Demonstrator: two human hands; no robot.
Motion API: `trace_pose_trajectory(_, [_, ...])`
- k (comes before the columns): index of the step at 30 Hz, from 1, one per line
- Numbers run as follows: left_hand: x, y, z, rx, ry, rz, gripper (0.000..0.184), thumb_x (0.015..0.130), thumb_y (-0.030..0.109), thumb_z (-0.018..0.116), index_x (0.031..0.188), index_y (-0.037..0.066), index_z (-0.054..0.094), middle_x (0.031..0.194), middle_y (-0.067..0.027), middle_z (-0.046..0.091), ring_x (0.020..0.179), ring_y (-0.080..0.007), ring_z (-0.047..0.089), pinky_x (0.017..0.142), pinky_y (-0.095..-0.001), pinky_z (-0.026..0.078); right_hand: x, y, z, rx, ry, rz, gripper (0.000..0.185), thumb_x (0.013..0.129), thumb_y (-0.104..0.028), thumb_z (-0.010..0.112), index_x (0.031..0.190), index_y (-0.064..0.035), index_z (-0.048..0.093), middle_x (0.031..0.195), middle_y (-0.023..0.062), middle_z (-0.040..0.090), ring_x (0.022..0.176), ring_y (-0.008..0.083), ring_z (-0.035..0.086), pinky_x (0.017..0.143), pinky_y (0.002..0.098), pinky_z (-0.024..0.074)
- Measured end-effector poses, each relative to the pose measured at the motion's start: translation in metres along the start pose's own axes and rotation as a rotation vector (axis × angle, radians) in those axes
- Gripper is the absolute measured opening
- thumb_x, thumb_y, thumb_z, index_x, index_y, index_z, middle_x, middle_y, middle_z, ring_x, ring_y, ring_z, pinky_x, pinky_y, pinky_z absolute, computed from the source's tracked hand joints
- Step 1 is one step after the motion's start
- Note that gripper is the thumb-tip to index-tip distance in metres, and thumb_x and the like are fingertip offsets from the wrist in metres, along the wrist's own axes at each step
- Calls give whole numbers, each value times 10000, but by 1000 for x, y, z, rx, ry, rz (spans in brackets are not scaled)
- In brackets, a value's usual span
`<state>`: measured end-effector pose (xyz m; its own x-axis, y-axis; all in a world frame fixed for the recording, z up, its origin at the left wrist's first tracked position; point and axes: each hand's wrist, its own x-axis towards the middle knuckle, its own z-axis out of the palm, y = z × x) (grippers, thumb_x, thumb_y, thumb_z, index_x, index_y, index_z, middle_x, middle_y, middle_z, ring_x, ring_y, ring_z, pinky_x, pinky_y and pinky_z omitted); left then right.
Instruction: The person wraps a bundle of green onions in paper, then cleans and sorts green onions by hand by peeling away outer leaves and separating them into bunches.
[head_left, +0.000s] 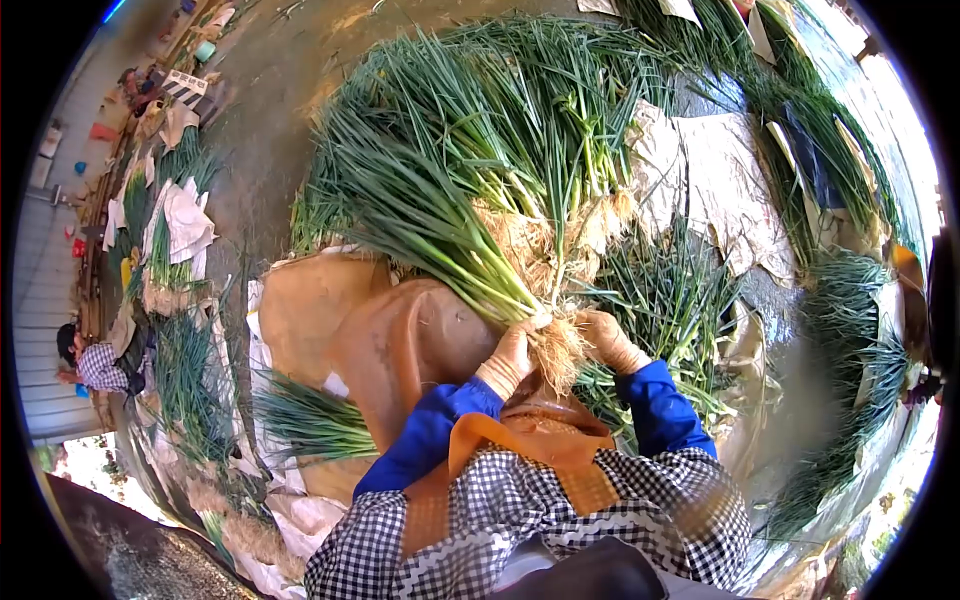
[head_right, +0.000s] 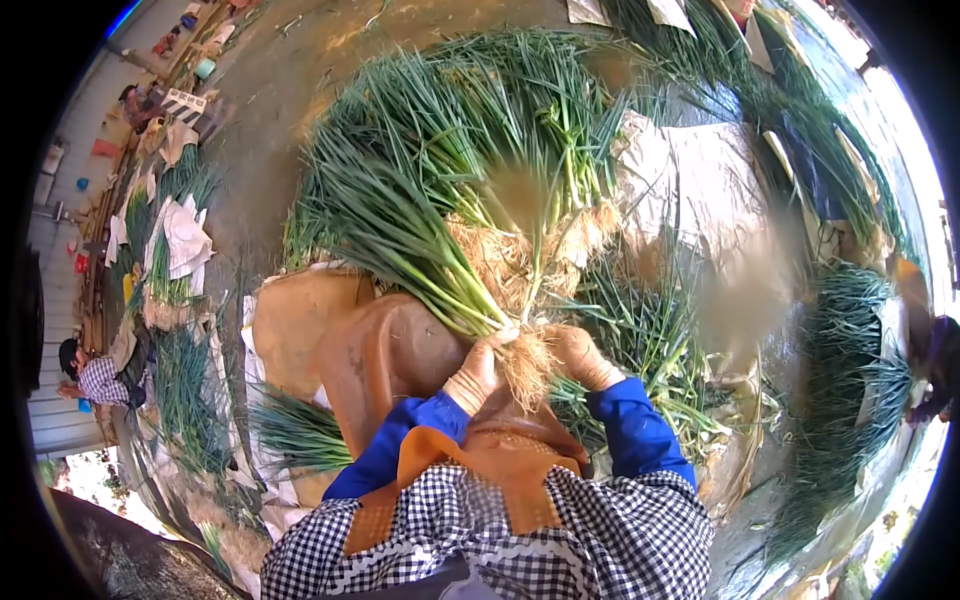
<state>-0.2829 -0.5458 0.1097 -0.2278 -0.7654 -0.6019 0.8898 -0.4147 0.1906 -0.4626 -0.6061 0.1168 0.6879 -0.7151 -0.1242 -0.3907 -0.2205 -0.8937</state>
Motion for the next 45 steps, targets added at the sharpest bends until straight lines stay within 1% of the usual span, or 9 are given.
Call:
trace_pose_trajectory(8, [17, -13, -32, 156, 41, 135, 262, 720, 15, 608, 975, 26, 551, 880, -68, 587, 826, -202, 589, 766, -318, 504, 53, 7, -22, 853, 145, 547, 517, 865, -488, 495, 978, 3, 610, 614, -2, 527, 525, 104, 455, 506, 258, 399])
trace_pose_trajectory(13, [-1, -12, 0, 281, 189, 270, 266, 688, 6, 635, 934, 77, 562, 802, -5, 549, 685, -95, 525, 543, -198, 420, 89, 0, 20, -590, 323, 432, 380, 885, -419, 424, 799, -107, 623, 736, 148, 619, 656, 306, 615, 556, 384, 480])
trace_pose_trajectory(17, [13, -17, -13, 260, 248, 261, 263, 692, 9, 625, 941, 71, 569, 849, -24, 592, 682, -98, 555, 546, -188, 423, 42, -14, 27, -411, 490, -293, 348, 875, -222, 523, 556, -112, 441, 479, 24, 415, 396, 153, 405, 384, 335, 367])
trace_pose_trajectory(21, [18, -14, -26, 223, 223, 228, 256, 696, 14, 603, 948, 48, 581, 860, -45, 603, 724, -158, 581, 650, -249, 486, -24, -68, -46, 432, 395, 399, 321, 902, -301, 484, 703, -72, 591, 561, 3, 526, 539, 95, 507, 496, 268, 411])
trace_pose_trajectory(24, [18, -11, -28, 60, 121, 140, 265, 712, 49, 588, 971, -1, 560, 888, -84, 594, 815, -206, 580, 753, -307, 499, -24, 33, -71, -785, 110, 763, 326, 885, -346, 477, 919, -48, 607, 841, 155, 644, 731, 294, 615, 719, 357, 486])
trace_pose_trajectory(30, [-26, 8, 20, -108, -156, 175, 334, 728, 39, 546, 1055, -24, 521, 960, -134, 598, 903, -254, 583, 855, -400, 474, 57, -18, 3, 888, 10, 148, 466, 908, -370, 462, 1247, -51, 459, 1120, 41, 570, 945, 173, 558, 769, 303, 469])
trace_pose_trajectory(40, [-32, 15, 27, -79, 105, 71, 240, 750, 70, 555, 978, -3, 537, 877, -118, 594, 795, -241, 592, 754, -370, 513, 56, -28, 21, -518, 391, -187, 252, 812, -254, 618, 642, -86, 539, 595, 86, 509, 536, 232, 519, 513, 323, 435])
trace_pose_trajectory(43, [-11, 23, -22, -46, -27, 138, 264, 757, 103, 525, 983, -33, 531, 827, -86, 579, 720, -183, 573, 634, -339, 517, 2, -60, -29, 1003, 213, 179, 231, 875, -182, 540, 673, -70, 526, 654, -7, 490, 567, 81, 450, 571, 256, 447])
trace_pose_trajectory(45, [-52, 39, 33, -84, -120, 102, 292, 783, 172, 516, 1041, 36, 523, 735, -4, 518, 629, -127, 501, 561, -309, 463, -12, -28, -89, 707, 151, 317, 295, 891, -285, 500, 679, -84, 542, 598, -21, 493, 553, 74, 435, 544, 215, 391])
